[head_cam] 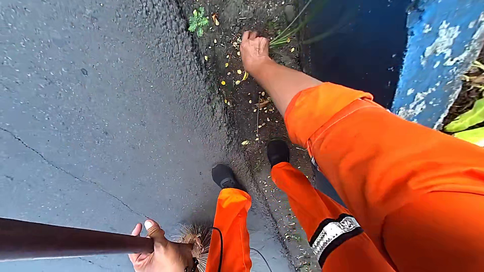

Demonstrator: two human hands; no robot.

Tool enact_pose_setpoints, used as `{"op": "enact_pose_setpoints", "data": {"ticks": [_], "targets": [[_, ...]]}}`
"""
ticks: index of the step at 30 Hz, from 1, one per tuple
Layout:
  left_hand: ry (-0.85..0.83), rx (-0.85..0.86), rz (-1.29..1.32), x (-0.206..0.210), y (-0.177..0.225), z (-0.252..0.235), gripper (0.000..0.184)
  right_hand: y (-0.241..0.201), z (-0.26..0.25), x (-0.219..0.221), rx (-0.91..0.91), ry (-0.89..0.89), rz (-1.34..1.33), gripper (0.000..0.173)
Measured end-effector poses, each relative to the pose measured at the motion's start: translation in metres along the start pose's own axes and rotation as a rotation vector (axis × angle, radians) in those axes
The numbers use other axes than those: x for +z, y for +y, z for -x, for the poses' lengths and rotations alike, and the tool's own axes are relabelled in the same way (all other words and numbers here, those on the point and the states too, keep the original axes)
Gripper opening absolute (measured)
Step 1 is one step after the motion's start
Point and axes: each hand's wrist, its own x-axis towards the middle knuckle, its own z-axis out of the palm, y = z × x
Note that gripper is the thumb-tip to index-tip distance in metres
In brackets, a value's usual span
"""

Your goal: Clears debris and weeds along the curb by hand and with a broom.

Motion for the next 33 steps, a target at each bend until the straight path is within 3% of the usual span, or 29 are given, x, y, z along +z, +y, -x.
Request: {"op": "enact_pose_setpoints", "data": {"ticks": [4, 8, 12, 15, 17, 19, 23, 25, 28, 33], "targets": [[0.014, -0.006, -0.004, 0.001, 0.003, 0.005, 0.021, 0.005, 0.012, -0.005, 0.015, -0.142, -0.024, 0.031], [-0.006, 0.016, 0.008, 0.003, 0.001, 0.014, 0.023, 0.019, 0.036, -0.018, 0.029, -0.134, -0.219, 0.031], [-0.026, 0.015, -0.020, 0.006, 0.005, 0.027, 0.028, 0.048, 0.121, 0.019, 0.070, -0.118, -0.358, 0.033], [-0.043, 0.033, -0.038, 0.005, 0.005, 0.036, 0.031, 0.075, 0.192, 0.082, -0.026, -0.396, -0.387, 0.043], [-0.035, 0.051, -0.027, 0.006, 0.003, 0.038, 0.030, 0.090, 0.206, 0.103, -0.113, -0.498, -0.413, 0.050], [-0.034, 0.073, -0.014, 0.006, 0.000, 0.037, 0.030, 0.102, 0.185, 0.095, -0.100, -0.307, -0.422, 0.054], [-0.065, 0.094, -0.010, 0.004, -0.005, 0.040, 0.029, 0.119, 0.097, 0.056, 0.104, 0.046, -0.352, 0.073], [-0.070, 0.086, -0.005, 0.007, -0.001, 0.044, 0.026, 0.120, 0.063, 0.049, 0.143, 0.061, -0.272, 0.070], [-0.074, 0.095, -0.014, 0.005, -0.002, 0.045, 0.025, 0.114, 0.048, 0.043, 0.150, 0.011, -0.195, 0.048], [-0.043, 0.056, -0.008, 0.006, 0.004, 0.047, 0.027, 0.127, 0.107, 0.080, -0.133, -0.222, -0.215, 0.035]]}}
